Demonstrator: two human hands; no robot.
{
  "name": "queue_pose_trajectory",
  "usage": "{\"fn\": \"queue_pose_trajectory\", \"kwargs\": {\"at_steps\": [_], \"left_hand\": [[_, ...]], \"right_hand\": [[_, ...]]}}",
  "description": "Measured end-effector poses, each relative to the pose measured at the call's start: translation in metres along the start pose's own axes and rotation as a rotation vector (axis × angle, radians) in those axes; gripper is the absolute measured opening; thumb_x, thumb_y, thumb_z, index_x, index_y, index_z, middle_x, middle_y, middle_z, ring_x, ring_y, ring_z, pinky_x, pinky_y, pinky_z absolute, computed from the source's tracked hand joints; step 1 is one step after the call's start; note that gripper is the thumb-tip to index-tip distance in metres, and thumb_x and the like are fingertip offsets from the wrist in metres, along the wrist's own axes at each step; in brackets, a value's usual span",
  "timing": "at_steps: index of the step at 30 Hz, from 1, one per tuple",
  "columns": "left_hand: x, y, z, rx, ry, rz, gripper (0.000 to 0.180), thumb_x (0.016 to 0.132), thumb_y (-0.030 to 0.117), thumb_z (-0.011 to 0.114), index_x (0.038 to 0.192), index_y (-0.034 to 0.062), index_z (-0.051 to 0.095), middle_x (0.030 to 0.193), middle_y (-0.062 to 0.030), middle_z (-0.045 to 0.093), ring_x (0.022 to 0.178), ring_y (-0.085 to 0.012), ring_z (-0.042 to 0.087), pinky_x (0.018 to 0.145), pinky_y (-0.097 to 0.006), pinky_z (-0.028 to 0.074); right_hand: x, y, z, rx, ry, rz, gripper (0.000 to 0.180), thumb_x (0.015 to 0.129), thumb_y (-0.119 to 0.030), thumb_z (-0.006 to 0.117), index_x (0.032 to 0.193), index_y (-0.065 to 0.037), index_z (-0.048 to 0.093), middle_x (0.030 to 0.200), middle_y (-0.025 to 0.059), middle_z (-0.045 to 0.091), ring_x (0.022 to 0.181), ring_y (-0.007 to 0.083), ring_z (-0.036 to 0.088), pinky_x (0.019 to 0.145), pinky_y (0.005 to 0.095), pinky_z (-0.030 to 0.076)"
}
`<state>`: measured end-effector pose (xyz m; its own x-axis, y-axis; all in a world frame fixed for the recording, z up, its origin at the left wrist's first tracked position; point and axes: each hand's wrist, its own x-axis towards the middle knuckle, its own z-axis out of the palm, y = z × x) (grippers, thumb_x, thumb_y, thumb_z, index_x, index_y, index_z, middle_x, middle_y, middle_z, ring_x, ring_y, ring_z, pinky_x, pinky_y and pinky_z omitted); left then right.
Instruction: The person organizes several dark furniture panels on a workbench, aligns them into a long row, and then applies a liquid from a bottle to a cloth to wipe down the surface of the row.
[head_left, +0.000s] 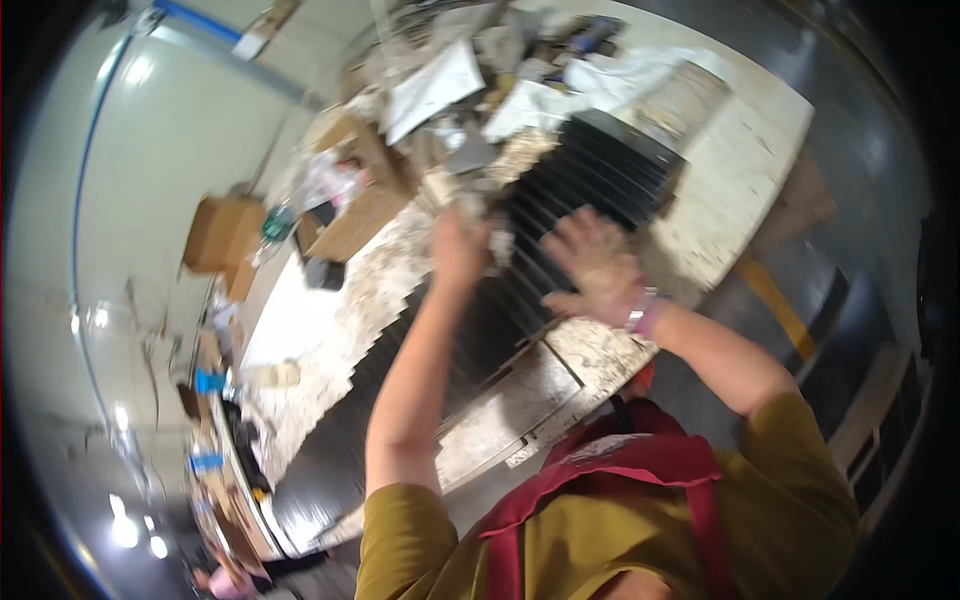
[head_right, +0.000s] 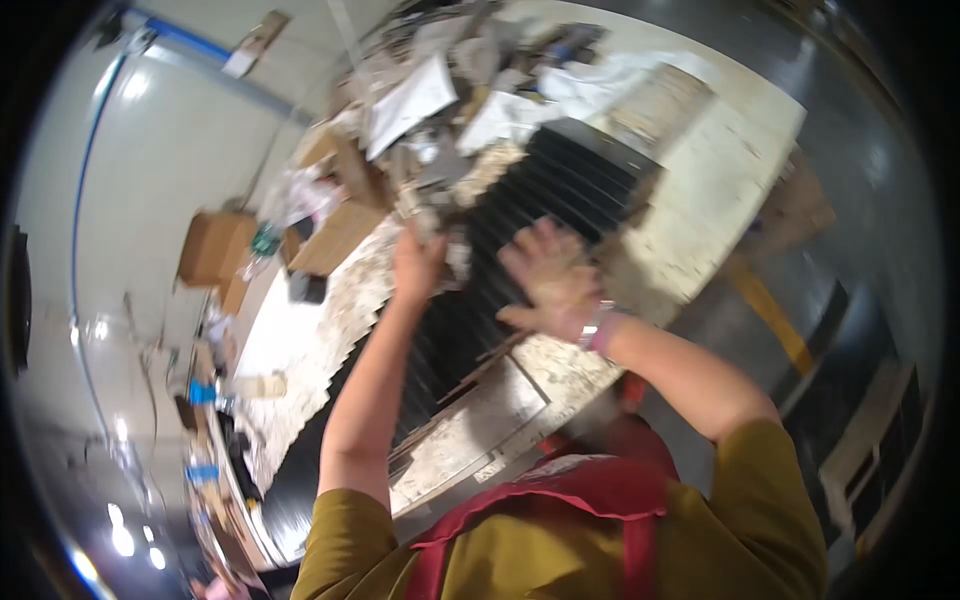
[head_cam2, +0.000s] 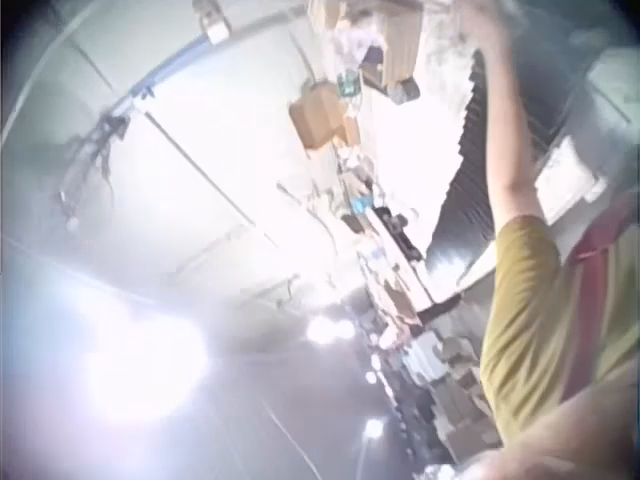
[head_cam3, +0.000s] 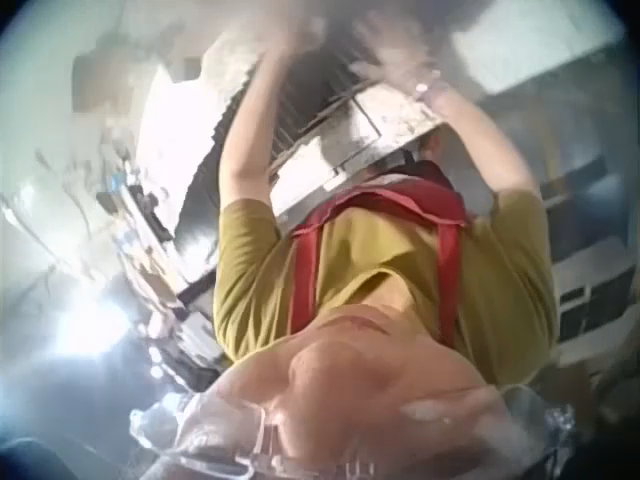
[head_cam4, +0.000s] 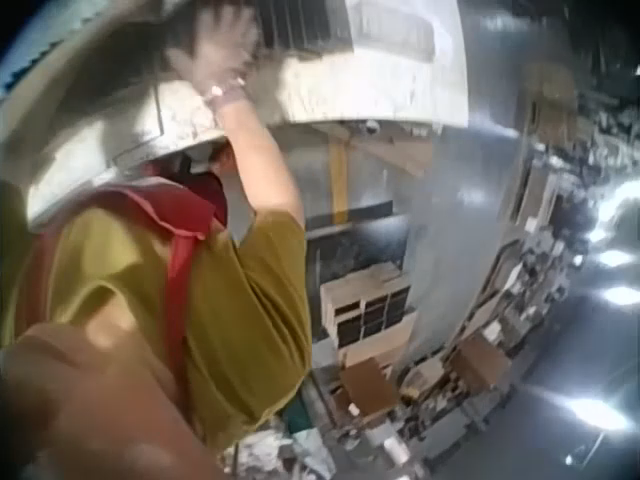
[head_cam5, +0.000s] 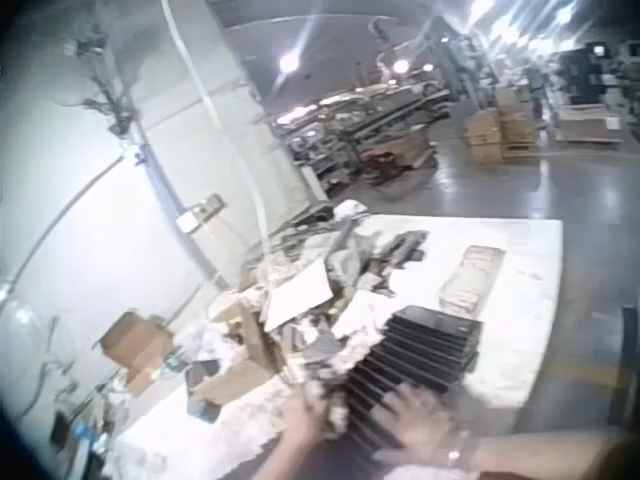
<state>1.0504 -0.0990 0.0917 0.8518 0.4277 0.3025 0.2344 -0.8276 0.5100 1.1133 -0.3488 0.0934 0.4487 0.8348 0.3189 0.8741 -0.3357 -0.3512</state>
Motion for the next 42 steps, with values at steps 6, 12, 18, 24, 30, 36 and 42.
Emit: {"fn": "queue_pose_trajectory", "kwargs": {"at_steps": [6,12,18,24,30,36,42], "left_hand": [[-0.029,0.103,0.076,0.170,-0.277,0.289,0.078,0.071,0.031,0.076,0.134,0.0029,0.039,0.142,-0.0202,0.036,0.135,-0.0451,0.027,0.106,-0.059,0.026],[0.026,0.046,0.055,0.023,-0.001,-0.230,0.054,0.079,0.027,0.067,0.121,-0.0001,0.047,0.120,-0.0256,0.053,0.109,-0.0438,0.051,0.089,-0.049,0.044],[0.002,0.100,0.087,0.171,0.007,0.552,0.048,0.074,0.026,0.070,0.112,0.0027,0.051,0.110,-0.0191,0.057,0.106,-0.0425,0.051,0.087,-0.049,0.043],[0.073,0.068,0.097,0.029,-0.014,0.075,0.044,0.071,0.018,0.072,0.107,0.0019,0.053,0.102,-0.0210,0.058,0.093,-0.0403,0.056,0.080,-0.048,0.046],[0.067,0.139,0.157,0.021,-0.309,0.438,0.066,0.075,0.033,0.072,0.128,0.0035,0.047,0.140,-0.0124,0.040,0.134,-0.0370,0.031,0.103,-0.054,0.030],[0.159,0.090,0.152,-0.046,-0.233,-0.079,0.058,0.078,0.035,0.070,0.120,0.0008,0.049,0.123,-0.0212,0.052,0.115,-0.0390,0.050,0.097,-0.047,0.041],[0.086,0.101,0.139,-0.034,0.009,0.590,0.061,0.072,0.034,0.072,0.118,0.0010,0.049,0.128,-0.0187,0.047,0.120,-0.0361,0.044,0.100,-0.047,0.035]], "right_hand": [[0.002,0.118,-0.010,-0.330,0.055,0.314,0.071,0.074,-0.028,0.069,0.138,-0.011,0.043,0.144,0.0187,0.034,0.135,0.0386,0.028,0.110,0.0506,0.023],[0.013,0.104,-0.018,-0.240,0.004,0.237,0.065,0.083,-0.034,0.063,0.140,-0.012,0.040,0.143,0.0204,0.037,0.132,0.0438,0.030,0.107,0.0530,0.026],[0.018,0.174,-0.022,-0.244,-0.058,0.399,0.069,0.076,-0.019,0.065,0.138,-0.006,0.037,0.131,0.0178,0.047,0.122,0.0362,0.044,0.104,0.0451,0.036],[0.014,0.164,-0.024,-0.117,0.010,0.471,0.076,0.082,-0.047,0.061,0.141,-0.006,0.036,0.143,0.0169,0.039,0.131,0.0414,0.034,0.109,0.0447,0.032],[0.005,0.184,0.009,-0.153,-0.293,0.661,0.059,0.078,-0.026,0.063,0.130,-0.002,0.050,0.135,0.0185,0.048,0.124,0.0360,0.046,0.102,0.0411,0.040],[0.012,0.177,-0.015,-0.037,0.134,0.318,0.067,0.081,-0.028,0.067,0.137,-0.001,0.041,0.136,0.0210,0.046,0.124,0.0382,0.043,0.107,0.0420,0.034],[0.017,0.170,-0.002,-0.110,-0.070,0.445,0.068,0.083,-0.022,0.065,0.140,-0.001,0.035,0.142,0.0209,0.039,0.131,0.0371,0.036,0.110,0.0411,0.030]]}}
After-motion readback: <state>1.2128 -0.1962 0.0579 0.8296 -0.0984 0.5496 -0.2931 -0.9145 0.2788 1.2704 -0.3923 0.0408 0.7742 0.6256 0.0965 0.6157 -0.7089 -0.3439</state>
